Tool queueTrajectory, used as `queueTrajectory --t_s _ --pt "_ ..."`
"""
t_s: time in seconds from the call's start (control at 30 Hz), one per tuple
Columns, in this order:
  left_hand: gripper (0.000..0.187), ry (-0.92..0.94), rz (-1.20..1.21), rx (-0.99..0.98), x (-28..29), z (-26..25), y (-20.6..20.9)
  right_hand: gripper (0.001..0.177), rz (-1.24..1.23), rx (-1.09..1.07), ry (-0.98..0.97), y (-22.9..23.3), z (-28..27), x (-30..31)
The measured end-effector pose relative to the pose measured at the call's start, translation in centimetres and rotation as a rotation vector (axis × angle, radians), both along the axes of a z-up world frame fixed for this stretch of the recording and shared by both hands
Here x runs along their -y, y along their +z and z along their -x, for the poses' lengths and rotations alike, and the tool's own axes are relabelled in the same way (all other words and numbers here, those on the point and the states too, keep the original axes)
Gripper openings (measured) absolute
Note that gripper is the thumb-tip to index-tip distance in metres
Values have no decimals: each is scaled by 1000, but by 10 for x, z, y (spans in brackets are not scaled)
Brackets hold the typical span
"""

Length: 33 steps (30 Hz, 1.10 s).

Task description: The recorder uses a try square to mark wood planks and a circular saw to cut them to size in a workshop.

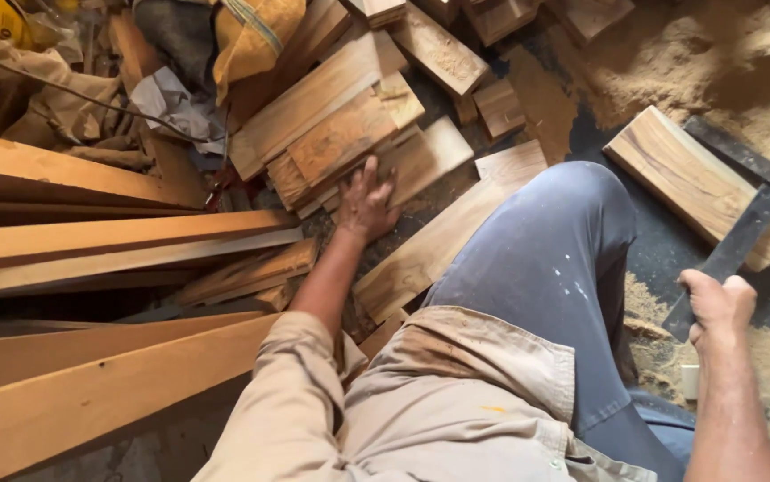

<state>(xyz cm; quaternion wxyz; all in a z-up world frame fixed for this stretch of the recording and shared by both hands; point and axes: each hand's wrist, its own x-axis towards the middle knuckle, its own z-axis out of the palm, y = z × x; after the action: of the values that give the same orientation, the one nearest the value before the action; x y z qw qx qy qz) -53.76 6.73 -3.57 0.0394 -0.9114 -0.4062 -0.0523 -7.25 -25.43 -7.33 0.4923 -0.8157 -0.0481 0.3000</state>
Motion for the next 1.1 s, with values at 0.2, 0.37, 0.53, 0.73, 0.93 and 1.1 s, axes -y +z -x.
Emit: queueTrajectory --t_s 0.2,0.37,0.53,0.73,0.93,1.1 --pt "82 38 -24 35 -11 -1 -3 20 -59 -42 -5 9 -11 12" --pt "73 89 -3 37 11 31 3 20 -63 -21 30 -13 -18 11" --pt "74 14 -119 45 0 49 -13 19 -13 -26 44 14 -5 12" --pt "72 -6 -187 12 2 37 -13 18 19 -34 33 18 -8 11" --pt "76 20 260 145 88 -38 9 19 -15 -12 9 -1 -13 14" --pt "90 -94 35 60 117 -38 -19 21 -43 3 17 -8 -15 12"
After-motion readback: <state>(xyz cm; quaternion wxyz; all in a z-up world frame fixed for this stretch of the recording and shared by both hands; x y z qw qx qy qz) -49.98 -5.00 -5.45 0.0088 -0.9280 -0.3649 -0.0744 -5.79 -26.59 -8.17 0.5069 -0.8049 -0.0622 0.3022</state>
